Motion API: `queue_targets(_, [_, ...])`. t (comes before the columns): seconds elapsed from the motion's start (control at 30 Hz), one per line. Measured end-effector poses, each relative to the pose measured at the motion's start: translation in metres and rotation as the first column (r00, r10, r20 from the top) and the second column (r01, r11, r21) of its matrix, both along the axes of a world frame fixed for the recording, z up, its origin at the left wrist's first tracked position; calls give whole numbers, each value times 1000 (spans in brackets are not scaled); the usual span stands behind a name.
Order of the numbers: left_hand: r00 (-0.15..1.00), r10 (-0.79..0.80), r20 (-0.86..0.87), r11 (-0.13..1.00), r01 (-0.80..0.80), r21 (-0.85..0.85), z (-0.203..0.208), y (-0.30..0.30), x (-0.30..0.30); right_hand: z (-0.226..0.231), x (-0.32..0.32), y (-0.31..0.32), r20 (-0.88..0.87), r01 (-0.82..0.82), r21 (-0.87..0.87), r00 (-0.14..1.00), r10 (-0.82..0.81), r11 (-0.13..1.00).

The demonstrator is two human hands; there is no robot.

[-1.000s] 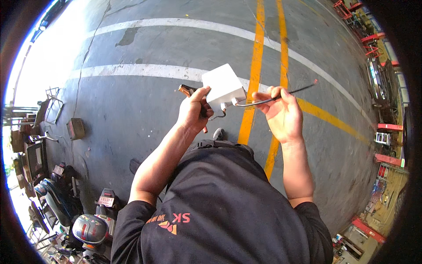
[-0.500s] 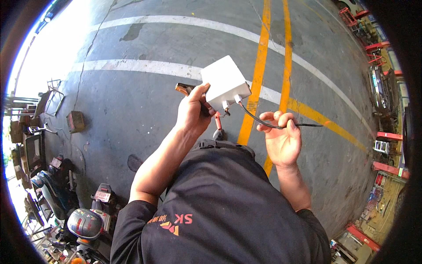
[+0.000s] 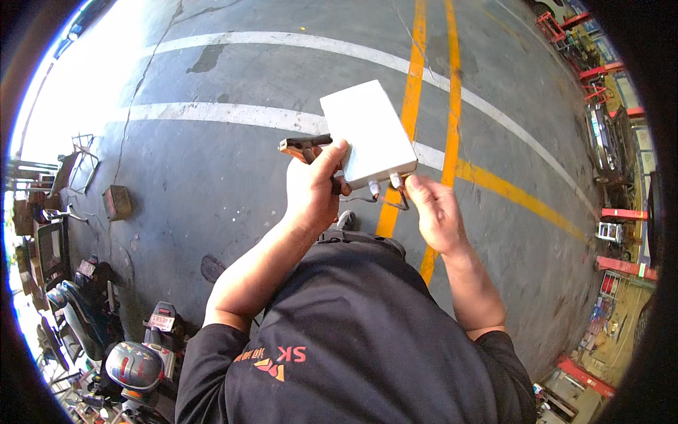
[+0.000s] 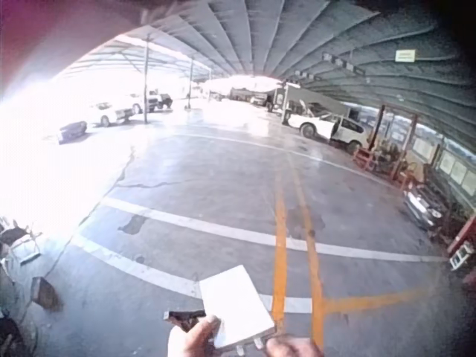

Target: The person removes a car battery from the engine bay and places it on the floor. They then retrieve a multimeter and a battery charger, connect the charger to the battery, and observe the charging status on the charger's display.

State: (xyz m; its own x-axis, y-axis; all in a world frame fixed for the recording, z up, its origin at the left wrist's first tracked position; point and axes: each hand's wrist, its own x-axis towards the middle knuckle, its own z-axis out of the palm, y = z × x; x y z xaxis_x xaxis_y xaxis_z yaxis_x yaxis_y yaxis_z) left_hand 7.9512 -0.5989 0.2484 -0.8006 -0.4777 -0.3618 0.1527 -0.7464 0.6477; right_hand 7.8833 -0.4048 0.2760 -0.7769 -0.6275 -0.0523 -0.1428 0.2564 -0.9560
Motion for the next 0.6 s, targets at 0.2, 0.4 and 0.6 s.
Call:
queue_targets(0.2, [997, 40, -59, 992, -46, -119, 0, -1, 12, -1, 12, -20, 520, 110, -250, 853, 38, 962])
queue_targets(0.4, [992, 85, -98, 973, -104, -207, 7, -3, 11, -6, 5, -24, 592, 147, -297, 803, 61, 944])
queue_targets(0.6, [990, 75, -119, 941, -110, -319, 8, -6, 13, -6, 3, -35, 352, 95, -178, 936, -27, 979])
